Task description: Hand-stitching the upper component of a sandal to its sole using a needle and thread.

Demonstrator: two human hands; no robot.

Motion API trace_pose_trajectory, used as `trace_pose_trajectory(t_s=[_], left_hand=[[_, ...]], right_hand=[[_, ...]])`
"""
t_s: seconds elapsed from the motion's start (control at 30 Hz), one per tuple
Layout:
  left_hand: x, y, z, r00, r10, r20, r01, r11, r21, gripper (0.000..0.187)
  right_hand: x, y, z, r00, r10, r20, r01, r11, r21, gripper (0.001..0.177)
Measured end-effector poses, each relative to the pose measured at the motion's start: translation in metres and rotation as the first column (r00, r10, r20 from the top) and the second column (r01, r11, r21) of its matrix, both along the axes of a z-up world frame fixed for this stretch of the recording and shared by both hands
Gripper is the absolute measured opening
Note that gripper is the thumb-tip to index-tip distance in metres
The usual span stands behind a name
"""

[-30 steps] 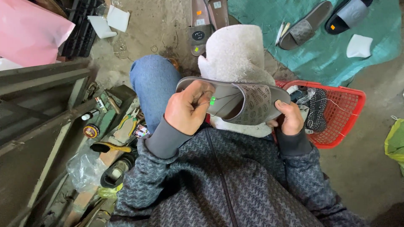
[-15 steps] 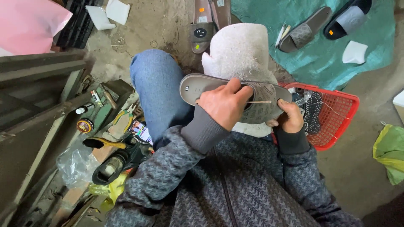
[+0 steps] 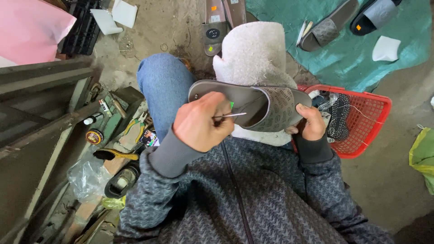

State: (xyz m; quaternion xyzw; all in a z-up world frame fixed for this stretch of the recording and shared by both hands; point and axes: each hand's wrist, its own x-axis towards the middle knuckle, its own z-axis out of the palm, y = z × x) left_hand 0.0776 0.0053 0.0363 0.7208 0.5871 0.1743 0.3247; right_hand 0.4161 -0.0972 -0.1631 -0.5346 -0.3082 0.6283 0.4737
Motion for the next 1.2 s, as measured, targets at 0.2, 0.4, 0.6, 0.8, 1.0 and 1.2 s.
trace_pose_trajectory(t_s=[0.2,0.4,0.6,0.8,1.0,1.2], left_hand=[[-0.014,0.005,0.002,0.998,-0.067,0.019,0.067,0.998,-0.012,0.011],[-0.011,0.001,-0.003,0.992,-0.11,-0.055,0.108,0.994,-0.026,0.008],[0.0,-0.001,-0.007,0.983,-0.138,-0.119,0.136,0.99,-0.026,0.015],[0.008,-0.003,-0.01,0.983,-0.107,-0.148,0.125,0.985,0.121,0.015],[0.003,0.009,0.006,0.98,-0.055,0.192,0.033,0.993,0.116,0.011],[0.009,0.017,0.003,0.824,0.135,0.55,-0.085,0.99,-0.115,0.018]], right_hand=[[0.001,0.0,-0.009,0.998,-0.022,-0.05,0.022,1.0,0.0,0.036],[0.005,-0.004,-0.018,0.994,-0.06,-0.096,0.059,0.998,-0.006,0.036],[0.008,-0.007,-0.029,0.986,-0.07,-0.153,0.069,0.998,-0.013,0.036],[0.011,-0.009,-0.039,0.973,-0.097,-0.209,0.095,0.995,-0.019,0.037],[0.01,-0.007,-0.051,0.958,-0.111,-0.264,0.106,0.994,-0.031,0.037],[0.014,-0.011,-0.056,0.944,-0.126,-0.305,0.123,0.992,-0.031,0.037]])
